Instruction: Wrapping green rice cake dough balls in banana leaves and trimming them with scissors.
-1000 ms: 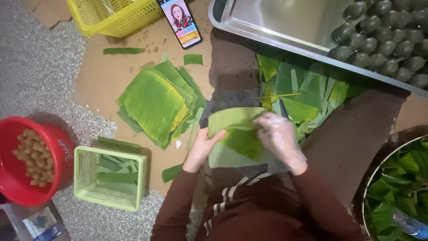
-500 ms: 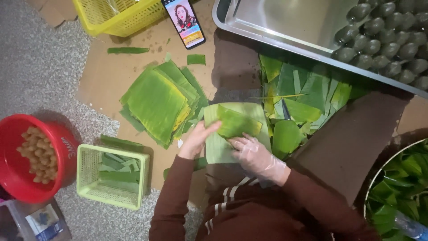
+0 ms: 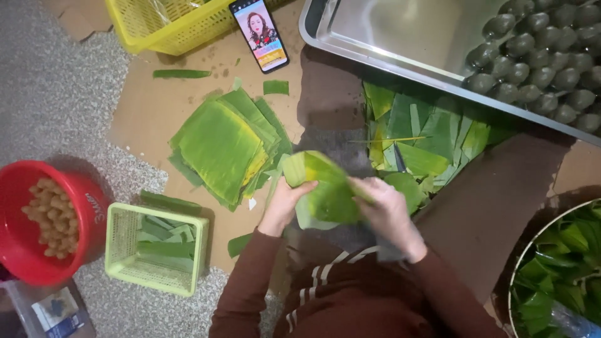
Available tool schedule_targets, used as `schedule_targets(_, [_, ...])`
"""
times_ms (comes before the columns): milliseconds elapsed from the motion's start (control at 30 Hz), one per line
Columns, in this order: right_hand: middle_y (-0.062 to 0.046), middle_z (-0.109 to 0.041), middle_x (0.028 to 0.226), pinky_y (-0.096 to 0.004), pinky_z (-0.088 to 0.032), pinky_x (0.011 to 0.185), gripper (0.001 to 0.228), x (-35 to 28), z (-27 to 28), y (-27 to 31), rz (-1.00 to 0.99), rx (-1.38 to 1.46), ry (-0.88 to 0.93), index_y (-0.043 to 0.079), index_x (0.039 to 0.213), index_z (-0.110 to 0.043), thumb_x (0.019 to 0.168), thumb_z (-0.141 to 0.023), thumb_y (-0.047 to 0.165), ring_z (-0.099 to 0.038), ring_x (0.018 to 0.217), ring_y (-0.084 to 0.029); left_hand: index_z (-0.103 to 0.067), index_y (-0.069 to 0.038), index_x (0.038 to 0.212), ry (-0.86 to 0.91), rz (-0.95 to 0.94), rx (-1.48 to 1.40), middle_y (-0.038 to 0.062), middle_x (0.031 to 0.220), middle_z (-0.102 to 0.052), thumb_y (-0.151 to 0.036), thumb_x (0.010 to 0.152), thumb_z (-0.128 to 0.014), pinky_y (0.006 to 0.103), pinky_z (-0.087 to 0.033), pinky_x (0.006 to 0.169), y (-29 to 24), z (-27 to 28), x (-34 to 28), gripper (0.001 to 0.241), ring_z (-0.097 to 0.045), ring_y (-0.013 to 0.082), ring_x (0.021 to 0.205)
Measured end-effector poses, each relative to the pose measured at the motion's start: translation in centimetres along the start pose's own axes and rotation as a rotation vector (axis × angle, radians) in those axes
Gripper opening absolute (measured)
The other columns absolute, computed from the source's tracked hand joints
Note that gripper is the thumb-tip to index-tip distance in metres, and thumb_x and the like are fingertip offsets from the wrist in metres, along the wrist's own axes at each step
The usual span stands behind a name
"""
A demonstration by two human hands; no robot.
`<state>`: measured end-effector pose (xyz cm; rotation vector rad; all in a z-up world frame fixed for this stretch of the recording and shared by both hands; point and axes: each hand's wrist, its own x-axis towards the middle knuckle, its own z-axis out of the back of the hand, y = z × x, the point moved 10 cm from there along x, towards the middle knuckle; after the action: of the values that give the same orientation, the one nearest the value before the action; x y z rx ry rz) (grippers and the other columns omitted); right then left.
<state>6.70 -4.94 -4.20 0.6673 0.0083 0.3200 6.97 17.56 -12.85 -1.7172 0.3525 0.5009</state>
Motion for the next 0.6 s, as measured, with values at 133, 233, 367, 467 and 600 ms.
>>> schedule_targets(133, [0.004, -0.061, 0.148, -0.039, -0.049, 0.088, 0.041, -1.2, -3.6, 5.8, 0.334, -0.349, -0.077, 0.037, 0.128, -0.064, 0.092, -0.058, 0.019, -0.063, 0.122, -0.02, -0.065, 0.009, 0.127, -0.092, 0.136, -0.127, 0.02, 0.114, -0.073, 0.007, 0.083, -0.062, 0.0449, -0.063, 0.08, -2.5, -1.0, -1.8, 0.043, -0.074, 0.0297, 0.095])
schedule_targets(233, [0.005, -0.072, 0.128, -0.049, -0.047, 0.098, 0.034, -0.4, -4.9, 5.7, 0.238, -0.474, 0.145, 0.031, 0.118, -0.071, 0.088, -0.057, 0.023, -0.056, 0.134, -0.024, -0.068, -0.003, 0.132, 0.232, -0.279, 0.734, 0.023, 0.126, -0.071, -0.008, 0.101, -0.051, 0.0536, -0.051, 0.1, -6.1, -6.5, -3.5, 0.036, -0.062, 0.0447, 0.122])
schedule_targets(367, [0.001, -0.066, 0.102, -0.031, -0.05, 0.081, 0.03, -0.5, -2.6, -1.1, -0.09, -0.118, 0.088, 0.02, 0.116, -0.063, 0.087, -0.058, 0.026, -0.063, 0.099, -0.016, -0.05, 0.001, 0.145, 0.584, -0.544, 0.999, 0.021, 0.14, -0.062, 0.007, 0.086, -0.046, 0.0567, -0.046, 0.104, -6.7, -12.2, -5.5, 0.059, -0.052, 0.0449, 0.133])
schedule_targets(467, [0.01, -0.065, 0.082, -0.029, -0.056, 0.063, 0.052, 0.9, 2.3, -1.0, -0.069, -0.449, 0.199, 0.027, 0.115, -0.052, 0.074, -0.08, 0.041, -0.07, 0.075, -0.012, -0.049, 0.003, 0.147, 0.807, -0.22, 0.722, 0.024, 0.142, -0.06, -0.003, 0.09, -0.049, 0.0587, -0.044, 0.107, -9.0, -14.8, -6.1, 0.057, -0.052, 0.0454, 0.133])
schedule_targets(600, [-0.007, -0.077, 0.094, -0.048, -0.062, 0.073, 0.09, 4.4, 5.6, 0.4, -0.161, -0.108, 0.471, 0.021, 0.148, -0.037, 0.073, -0.085, 0.021, -0.077, 0.084, -0.029, -0.068, -0.002, 0.123, 0.842, -0.191, 0.866, 0.019, 0.115, -0.072, -0.016, 0.087, -0.067, 0.0575, -0.052, 0.089, -11.5, -18.6, -5.3, 0.038, -0.067, 0.043, 0.11])
